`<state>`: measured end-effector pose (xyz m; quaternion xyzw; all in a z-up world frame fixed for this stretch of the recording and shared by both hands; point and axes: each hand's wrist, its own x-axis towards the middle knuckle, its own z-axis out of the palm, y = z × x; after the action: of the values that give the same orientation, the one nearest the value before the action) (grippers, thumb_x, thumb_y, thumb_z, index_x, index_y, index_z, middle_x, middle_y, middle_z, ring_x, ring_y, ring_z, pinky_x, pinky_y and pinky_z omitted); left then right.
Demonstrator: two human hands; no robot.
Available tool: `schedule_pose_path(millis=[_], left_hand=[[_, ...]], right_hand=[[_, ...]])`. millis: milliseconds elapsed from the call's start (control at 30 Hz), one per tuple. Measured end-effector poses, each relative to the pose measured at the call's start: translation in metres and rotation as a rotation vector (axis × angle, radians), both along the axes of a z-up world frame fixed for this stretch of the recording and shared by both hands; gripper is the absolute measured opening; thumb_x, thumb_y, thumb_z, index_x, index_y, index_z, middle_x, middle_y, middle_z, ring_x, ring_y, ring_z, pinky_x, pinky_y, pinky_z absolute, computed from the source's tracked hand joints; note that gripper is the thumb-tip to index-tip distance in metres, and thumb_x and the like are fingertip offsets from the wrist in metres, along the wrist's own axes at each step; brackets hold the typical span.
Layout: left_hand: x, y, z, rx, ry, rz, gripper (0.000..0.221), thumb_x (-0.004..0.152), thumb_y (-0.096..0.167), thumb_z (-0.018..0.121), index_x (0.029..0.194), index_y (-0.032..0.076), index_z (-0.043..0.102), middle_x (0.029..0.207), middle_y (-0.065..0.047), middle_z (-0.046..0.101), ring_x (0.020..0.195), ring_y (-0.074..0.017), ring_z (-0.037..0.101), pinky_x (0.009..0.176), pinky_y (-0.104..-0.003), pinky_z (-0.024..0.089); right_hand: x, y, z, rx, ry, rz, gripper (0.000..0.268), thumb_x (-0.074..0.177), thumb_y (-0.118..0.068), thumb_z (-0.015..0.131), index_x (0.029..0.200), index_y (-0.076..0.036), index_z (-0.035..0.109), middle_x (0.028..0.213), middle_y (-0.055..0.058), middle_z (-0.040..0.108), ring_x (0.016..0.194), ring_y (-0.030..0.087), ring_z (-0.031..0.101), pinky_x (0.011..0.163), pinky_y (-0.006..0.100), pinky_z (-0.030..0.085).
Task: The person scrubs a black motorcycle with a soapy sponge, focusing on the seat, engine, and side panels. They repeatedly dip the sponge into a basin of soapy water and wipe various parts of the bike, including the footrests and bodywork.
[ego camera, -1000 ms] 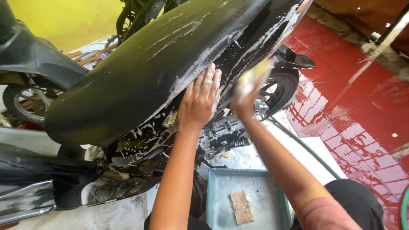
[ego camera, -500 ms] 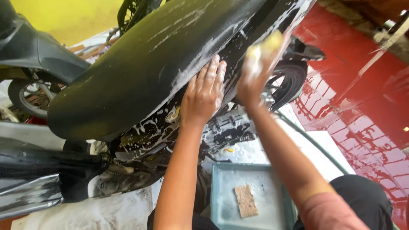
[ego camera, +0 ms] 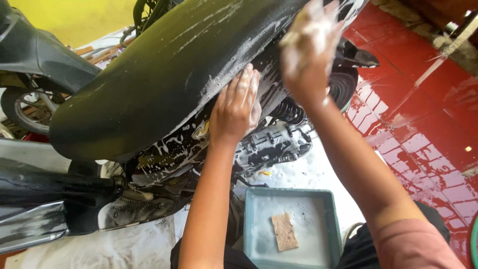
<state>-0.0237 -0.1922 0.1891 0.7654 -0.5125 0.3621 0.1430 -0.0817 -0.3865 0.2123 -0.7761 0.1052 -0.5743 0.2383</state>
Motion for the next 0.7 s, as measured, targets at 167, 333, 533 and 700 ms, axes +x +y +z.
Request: schedule_pose_path(millis=[167, 333, 533, 700], left_hand=[[-0.005, 0.002, 0.004, -0.042, -0.064, -0.017, 0.059, 0.089, 0.011, 0.067, 0.145, -0.002, 0.056, 0.153, -0.019, 0.051, 0.130, -0.0288, 0.065, 0.107, -0.040, 0.055], [-0.007, 0.002, 0.004, -0.023, -0.065, 0.002, 0.060, 0.090, 0.013, 0.067, 0.146, -0.002, 0.055, 0.154, -0.018, 0.049, 0.132, -0.0271, 0.063, 0.107, -0.039, 0.054], [0.024, -0.003, -0.034, 0.048, -0.092, 0.064, 0.033, 0.093, 0.012, 0.063, 0.124, 0.000, 0.068, 0.138, -0.021, 0.063, 0.127, -0.0317, 0.064, 0.106, -0.043, 0.053], [0.015, -0.004, -0.027, 0.009, -0.049, 0.059, 0.032, 0.087, 0.013, 0.072, 0.115, 0.000, 0.067, 0.136, -0.025, 0.064, 0.127, -0.0344, 0.063, 0.108, -0.047, 0.053]], right_hand=[[-0.024, 0.004, 0.057, -0.598, -0.029, 0.256, 0.029, 0.104, 0.002, 0.065, 0.080, -0.005, 0.050, 0.086, 0.011, 0.049, 0.079, 0.028, 0.042, 0.078, 0.043, 0.037], [-0.006, -0.017, 0.003, -0.006, 0.084, 0.204, 0.007, 0.109, -0.007, 0.055, 0.107, -0.001, 0.057, 0.112, 0.013, 0.054, 0.090, 0.028, 0.050, 0.073, 0.040, 0.040], [0.012, 0.017, -0.002, -0.657, -0.088, 0.452, 0.019, 0.088, -0.013, 0.064, 0.105, -0.006, 0.063, 0.114, 0.016, 0.060, 0.103, 0.037, 0.058, 0.090, 0.055, 0.048], [-0.018, 0.008, 0.036, -0.506, -0.217, 0.270, 0.008, 0.090, 0.008, 0.065, 0.087, 0.002, 0.062, 0.098, 0.018, 0.067, 0.090, 0.032, 0.062, 0.085, 0.045, 0.049]])
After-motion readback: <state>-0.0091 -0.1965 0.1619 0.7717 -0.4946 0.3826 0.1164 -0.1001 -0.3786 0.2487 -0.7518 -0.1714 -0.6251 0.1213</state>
